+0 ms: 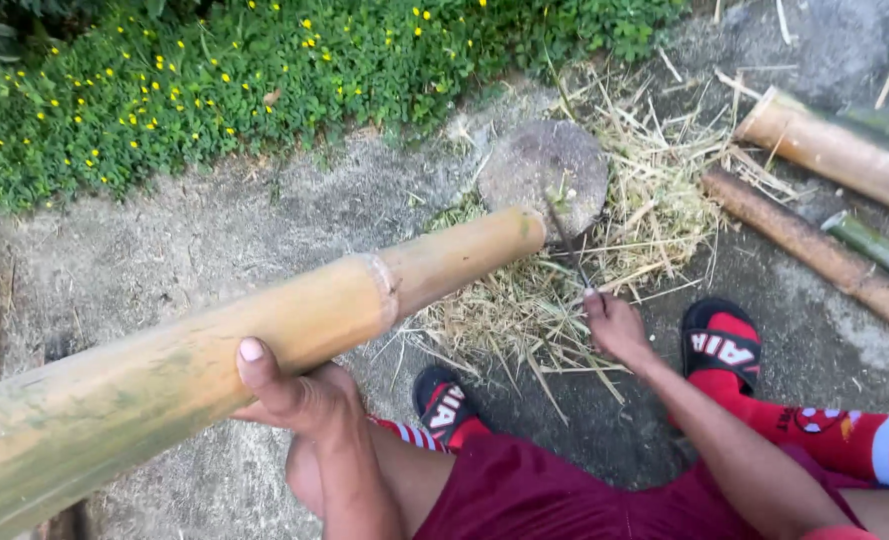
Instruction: Cutting and smoothing a section of bamboo using a knife.
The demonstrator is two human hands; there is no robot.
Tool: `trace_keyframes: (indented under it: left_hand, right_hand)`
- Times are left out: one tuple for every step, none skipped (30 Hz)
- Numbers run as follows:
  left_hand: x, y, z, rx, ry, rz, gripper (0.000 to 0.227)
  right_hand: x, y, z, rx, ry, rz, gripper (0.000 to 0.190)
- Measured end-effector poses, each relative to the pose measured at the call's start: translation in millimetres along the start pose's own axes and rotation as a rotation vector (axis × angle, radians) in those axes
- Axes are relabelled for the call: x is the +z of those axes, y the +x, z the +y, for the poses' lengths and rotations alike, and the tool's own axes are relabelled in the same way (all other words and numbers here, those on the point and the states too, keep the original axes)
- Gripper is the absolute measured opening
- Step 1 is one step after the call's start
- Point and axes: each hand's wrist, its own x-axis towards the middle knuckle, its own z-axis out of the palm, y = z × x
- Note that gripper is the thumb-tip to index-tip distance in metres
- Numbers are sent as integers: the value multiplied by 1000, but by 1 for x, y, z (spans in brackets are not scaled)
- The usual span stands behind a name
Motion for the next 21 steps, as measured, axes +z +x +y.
trace_keyframes:
  left_hand:
    - [6, -1, 2, 4, -7, 2, 100]
    - [11, -2, 6, -8, 2, -11, 100]
    - [15, -4, 11, -24, 18, -27, 99]
    - [15, -3, 11, -24, 17, -27, 99]
    - [14, -4, 11, -33, 5, -36, 100]
    - [14, -5, 11, -42, -7, -45, 102]
    - [13, -5, 8, -43, -8, -52, 102]
    - [11, -5, 7, -26, 0, -72, 99]
    - [5, -7, 7, -8, 11, -81, 97]
    - [2, -8, 6, -7, 12, -78, 97]
    - [3, -7, 4, -9, -21, -88, 98]
    - [4, -6, 3, -10, -52, -99, 100]
    - [8, -7, 3, 0, -69, -102, 100]
    - [12, -8, 3, 18, -60, -100, 98]
    - [9, -15, 9, 6, -21, -101, 96]
    - [2, -17, 9, -14, -6, -107, 96]
    - [1, -17, 5, -30, -16, -102, 96]
    - [-2, -17, 3, -47, -26, -98, 96]
    - [-4, -17, 4, -43, -21, -92, 96]
    - [-7, -17, 7, -30, -23, -94, 99]
    - [-1, -14, 2, -12, -44, -102, 102]
  right_hand:
    - [0, 3, 3, -7, -2, 4, 50]
    - [0, 5, 6, -137, -81, 26, 49]
    - [2, 2, 11, -259, -159, 44, 49]
    - [-3, -11, -10, -259, -159, 44, 49]
    - [-8, -27, -29, -351, -229, -4, 47]
    - [-13, -42, -48, -442, -299, -53, 46]
    - [-8, -39, -41, -440, -294, -48, 46]
    - [-3, -37, -34, -469, -291, -37, 44]
    - [2, -37, -26, -499, -294, -33, 42]
    - [2, -23, -9, -500, -297, -36, 42]
    - [2, -6, 5, -430, -330, 20, 44]
    - [1, 9, 19, -359, -363, 75, 46]
    - [-4, 3, 0, -373, -362, 89, 46]
    - [-9, -3, -19, -335, -367, 73, 46]
    - [-9, -27, -24, -260, -370, 36, 46]
    - [-2, -41, -16, -236, -367, 27, 46]
    - [0, -41, -18, -414, -305, 35, 44]
    - [3, -43, -19, -590, -240, 42, 44]
    - [4, -29, -5, -593, -241, 34, 44]
    - [4, -16, 9, -449, -250, 37, 45]
    - [-2, 7, 15, -314, -257, 58, 47]
